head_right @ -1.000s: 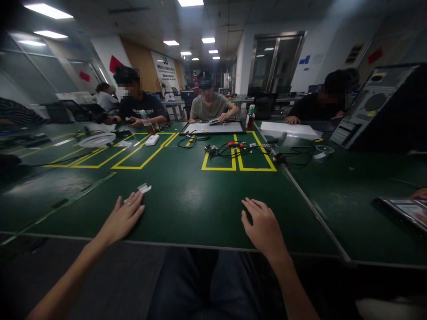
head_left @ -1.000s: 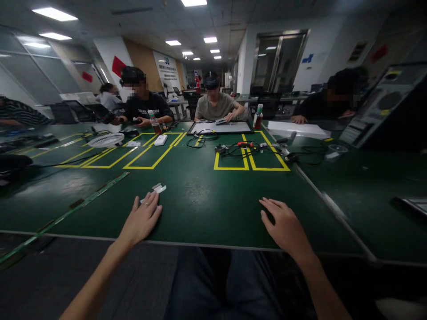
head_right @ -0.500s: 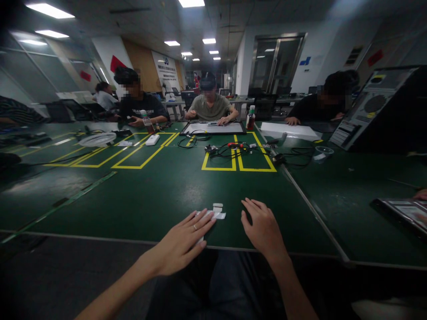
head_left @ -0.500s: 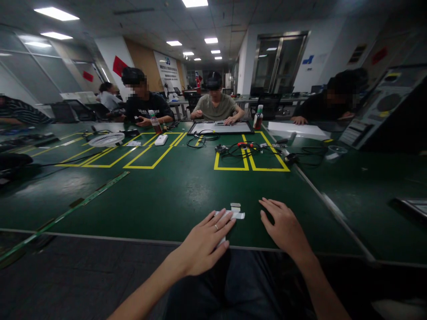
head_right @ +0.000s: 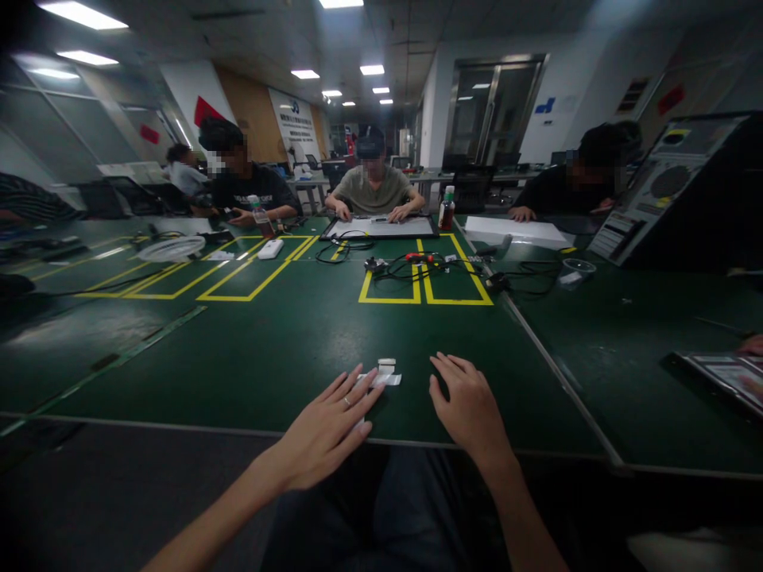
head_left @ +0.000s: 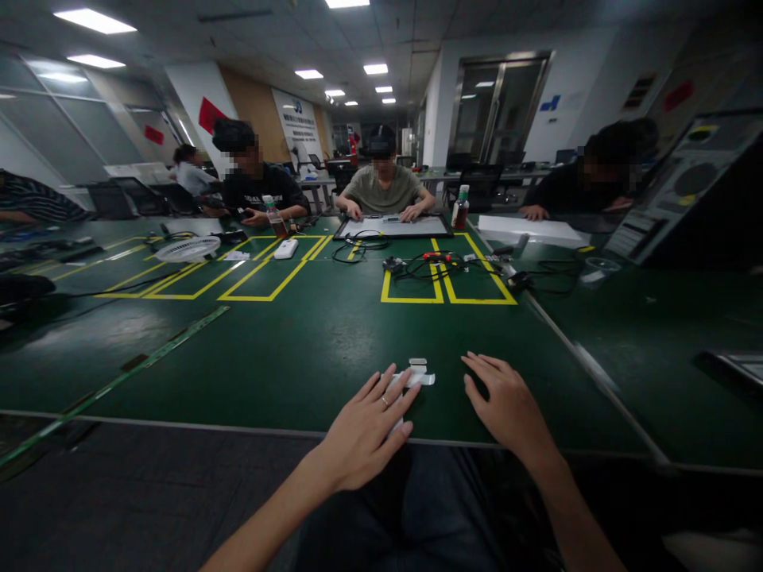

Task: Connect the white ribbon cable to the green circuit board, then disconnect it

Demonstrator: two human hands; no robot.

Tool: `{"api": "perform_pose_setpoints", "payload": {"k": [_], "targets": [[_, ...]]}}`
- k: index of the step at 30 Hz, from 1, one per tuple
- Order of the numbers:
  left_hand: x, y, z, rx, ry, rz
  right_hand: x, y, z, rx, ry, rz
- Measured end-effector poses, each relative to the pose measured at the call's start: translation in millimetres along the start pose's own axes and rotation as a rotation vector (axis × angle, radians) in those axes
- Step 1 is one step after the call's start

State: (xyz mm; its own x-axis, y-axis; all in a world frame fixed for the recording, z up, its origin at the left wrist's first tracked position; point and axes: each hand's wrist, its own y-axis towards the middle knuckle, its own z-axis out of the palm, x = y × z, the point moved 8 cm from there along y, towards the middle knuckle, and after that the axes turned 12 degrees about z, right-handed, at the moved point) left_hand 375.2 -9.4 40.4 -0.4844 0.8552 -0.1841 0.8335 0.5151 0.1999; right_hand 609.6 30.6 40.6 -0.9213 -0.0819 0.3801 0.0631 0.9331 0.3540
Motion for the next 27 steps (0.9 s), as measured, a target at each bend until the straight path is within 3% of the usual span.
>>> {"api": "perform_pose_setpoints", "payload": {"k": [5,7,9,11,13,16,18,21,27], "targets": [[5.4,-1.6,-11.0,-0.065,0.009,-0.056,0.7,-0.5,-0.9,-0.005,-0.003,-0.003],[25.4,-11.2,-23.7,-0.117,0.075,-0.124,1.0,-0.4,-1.4,0.002,-0.001,-0.003],[62.3,-35.3,-43.3,-0.201,0.199,-0.254,1.6,0.0,-2.2,0.01,0.005,-0.004],[112.4,-80.0,-67.3,-0.31,0.347,-0.452,2.5,0.3,-3.5,0.014,0.013,-0.003],[166.3,-140.6,-86.4,-0.348,0.472,-0.664,3.4,0.6,-5.2,0.013,0.019,0.001],[240.2,-243.1,-101.9,-0.266,0.527,-0.994,4.4,0.3,-6.2,0.013,0.02,0.006],[274.1,-304.1,-105.4,-0.194,0.469,-1.202,4.4,-0.2,-5.8,0.011,0.022,0.004],[294.6,-354.9,-107.4,-0.147,0.386,-1.354,2.4,-0.6,-4.0,0.003,0.024,0.006],[299.4,-358.2,-103.8,-0.02,0.435,-1.346,0.2,0.2,-0.9,0.004,-0.007,0.001]]}}
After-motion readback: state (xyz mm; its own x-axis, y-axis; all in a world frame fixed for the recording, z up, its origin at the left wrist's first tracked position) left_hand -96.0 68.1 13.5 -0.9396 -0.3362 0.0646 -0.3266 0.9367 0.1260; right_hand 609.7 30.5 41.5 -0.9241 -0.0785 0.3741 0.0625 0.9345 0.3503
